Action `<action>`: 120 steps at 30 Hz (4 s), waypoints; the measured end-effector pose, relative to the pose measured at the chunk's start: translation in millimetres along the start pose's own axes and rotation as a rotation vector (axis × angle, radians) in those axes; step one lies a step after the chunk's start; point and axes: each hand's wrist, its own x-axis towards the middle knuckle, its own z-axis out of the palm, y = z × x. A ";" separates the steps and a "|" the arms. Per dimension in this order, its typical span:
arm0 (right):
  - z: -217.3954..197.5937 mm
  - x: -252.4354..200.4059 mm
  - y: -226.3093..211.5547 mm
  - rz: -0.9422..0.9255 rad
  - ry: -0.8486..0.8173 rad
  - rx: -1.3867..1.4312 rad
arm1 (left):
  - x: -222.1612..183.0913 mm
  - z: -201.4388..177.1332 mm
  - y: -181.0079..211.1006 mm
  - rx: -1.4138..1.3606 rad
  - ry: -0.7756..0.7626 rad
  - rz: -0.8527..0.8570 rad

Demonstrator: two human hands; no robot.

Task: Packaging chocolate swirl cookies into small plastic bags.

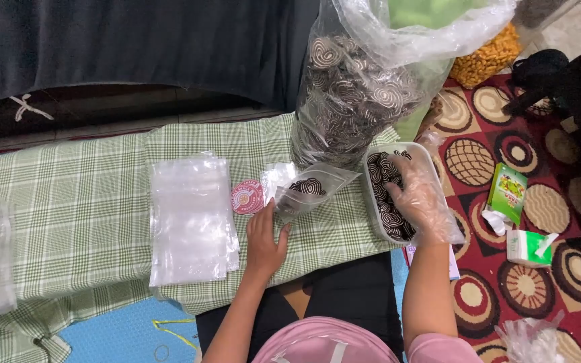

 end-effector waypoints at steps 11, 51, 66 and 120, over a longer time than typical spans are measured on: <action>61.9 26.5 57.9 0.038 0.058 0.058 | 2.5 -6.1 7.7 -0.007 -0.010 -0.011; -17.7 -8.0 -109.6 -0.689 0.252 0.028 | 6.1 -18.3 22.6 0.019 -0.233 -0.234; 11.6 -35.5 35.2 -0.029 0.045 0.179 | 4.0 -12.9 15.5 0.022 -0.177 -0.141; 85.7 -31.2 77.3 -0.149 0.470 0.229 | 13.2 18.2 -23.2 -0.153 0.151 -0.169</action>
